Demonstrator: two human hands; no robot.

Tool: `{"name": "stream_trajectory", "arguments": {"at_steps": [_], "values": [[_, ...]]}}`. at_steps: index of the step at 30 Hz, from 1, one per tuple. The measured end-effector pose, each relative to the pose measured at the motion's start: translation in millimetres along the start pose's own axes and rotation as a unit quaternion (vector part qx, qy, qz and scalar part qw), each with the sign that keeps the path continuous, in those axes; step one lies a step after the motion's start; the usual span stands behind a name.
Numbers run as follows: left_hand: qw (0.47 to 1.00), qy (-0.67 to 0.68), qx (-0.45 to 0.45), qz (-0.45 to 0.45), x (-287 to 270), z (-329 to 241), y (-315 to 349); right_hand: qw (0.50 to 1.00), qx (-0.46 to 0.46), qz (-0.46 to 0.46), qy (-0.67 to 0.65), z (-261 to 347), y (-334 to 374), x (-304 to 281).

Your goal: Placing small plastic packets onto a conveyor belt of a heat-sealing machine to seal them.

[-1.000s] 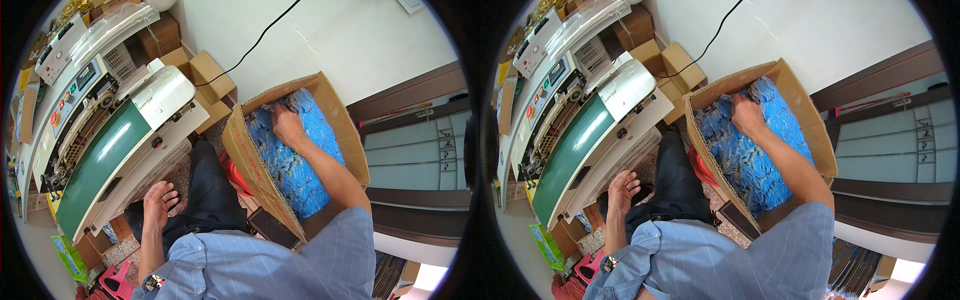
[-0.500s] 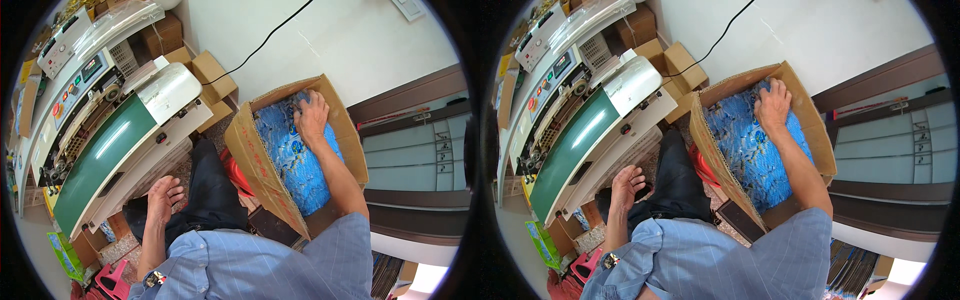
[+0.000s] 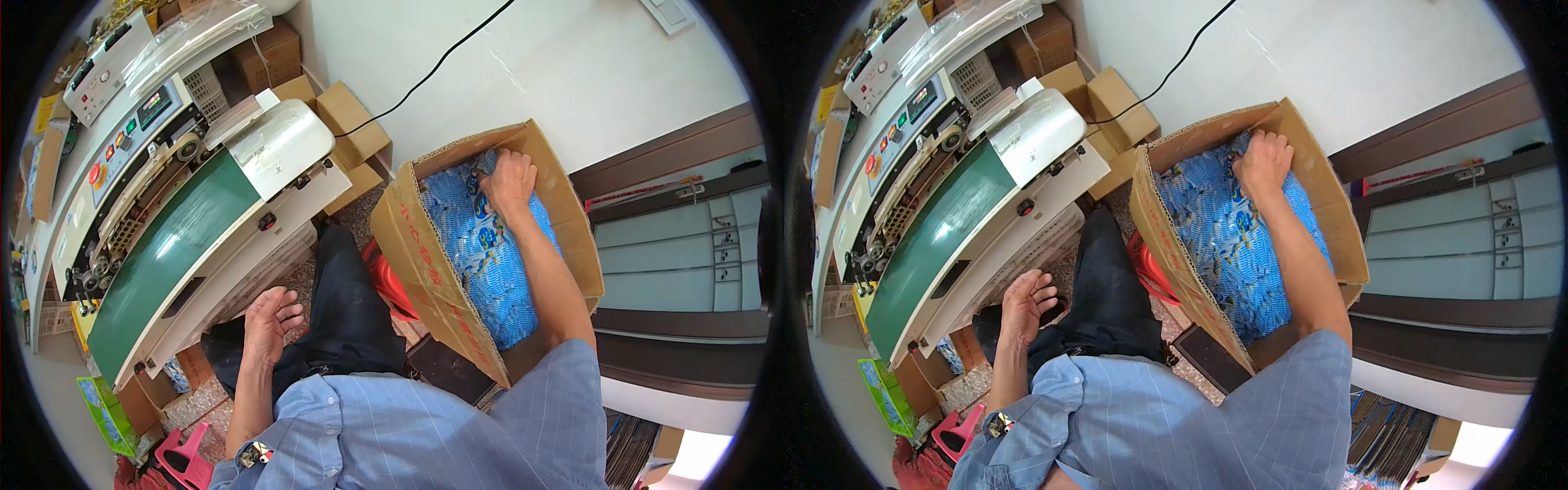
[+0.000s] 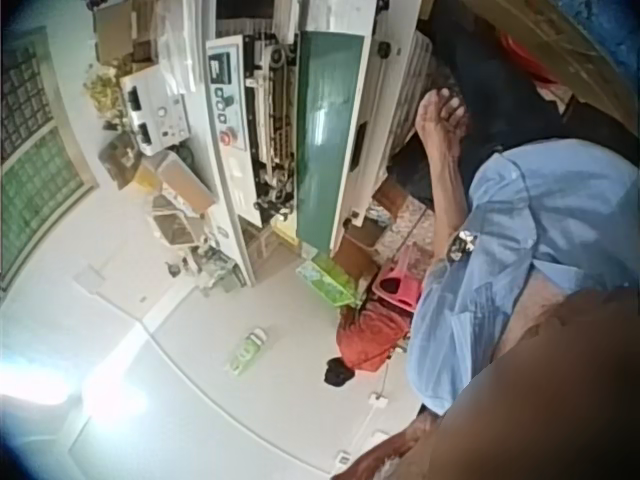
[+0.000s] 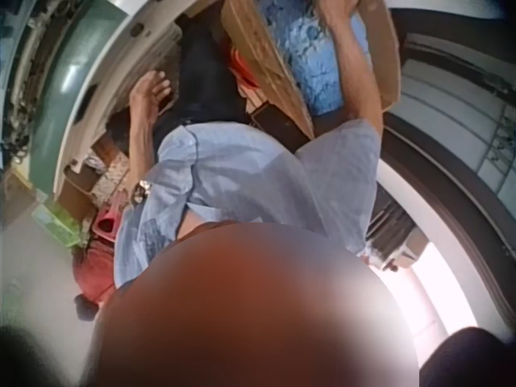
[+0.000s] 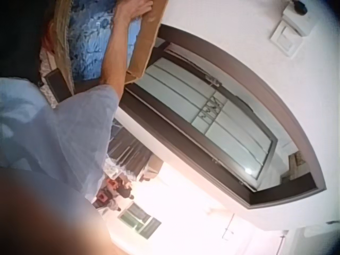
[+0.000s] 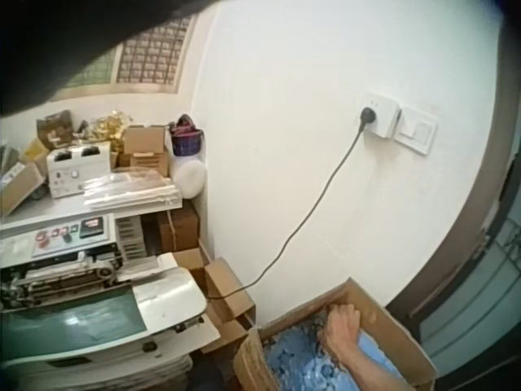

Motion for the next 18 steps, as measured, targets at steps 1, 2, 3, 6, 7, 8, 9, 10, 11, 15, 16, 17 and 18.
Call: {"name": "stream_trajectory", "arguments": {"at_steps": [1,2,3,6,7,8,9,10,11,15,16,17,18], "values": [[1.000,0.002,-0.001,0.001,0.0,0.0,0.2,0.999,-0.013,0.016,0.033,2.2,-1.0,2.5],[1.000,0.005,-0.002,0.002,-0.1,0.2,0.3,0.999,-0.014,0.016,0.033,3.6,0.8,2.9],[1.000,0.005,-0.002,0.001,-0.6,0.8,0.2,0.999,-0.035,-0.002,0.037,9.4,4.7,-0.1],[1.000,-0.002,-0.005,-0.006,-2.7,2.8,-0.1,0.994,-0.084,-0.040,0.059,20.0,8.3,-0.7],[1.000,0.002,-0.007,-0.003,-0.7,2.8,-0.6,0.989,-0.111,-0.061,0.076,24.6,10.5,0.0],[1.000,0.005,-0.008,0.000,0.9,2.8,-1.0,0.989,-0.112,-0.060,0.075,22.8,9.1,3.6],[1.000,0.005,-0.009,-0.001,1.9,2.2,-1.2,0.986,-0.126,-0.059,0.088,23.8,7.3,5.8],[1.000,0.000,-0.006,-0.001,2.8,1.0,-1.3,0.983,-0.139,-0.059,0.101,25.5,5.5,7.9],[1.000,-0.006,-0.004,-0.001,3.7,0.3,-1.8,0.983,-0.139,-0.058,0.101,24.4,1.7,8.1],[1.000,-0.001,-0.006,-0.005,5.0,2.3,-1.4,0.986,-0.084,0.073,0.127,21.8,-18.0,14.7],[1.000,0.002,-0.007,-0.003,6.9,3.4,-1.8,0.983,-0.069,0.101,0.137,18.6,-20.0,18.3],[1.000,0.004,-0.008,-0.001,8.2,4.2,-2.2,0.983,-0.069,0.102,0.137,16.2,-20.3,17.5],[1.000,0.004,-0.008,-0.003,8.1,3.9,-2.5,0.985,-0.071,0.105,0.116,14.3,-21.5,15.7]]}}
Point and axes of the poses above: each hand's wrist, its own y-axis away from the middle knuckle, its own x-axis out of the palm, z = x × y, the point moved 10 cm from there along -y, towards the middle knuckle, and after that the axes turned 11 degrees about x, right-handed, at the moved point
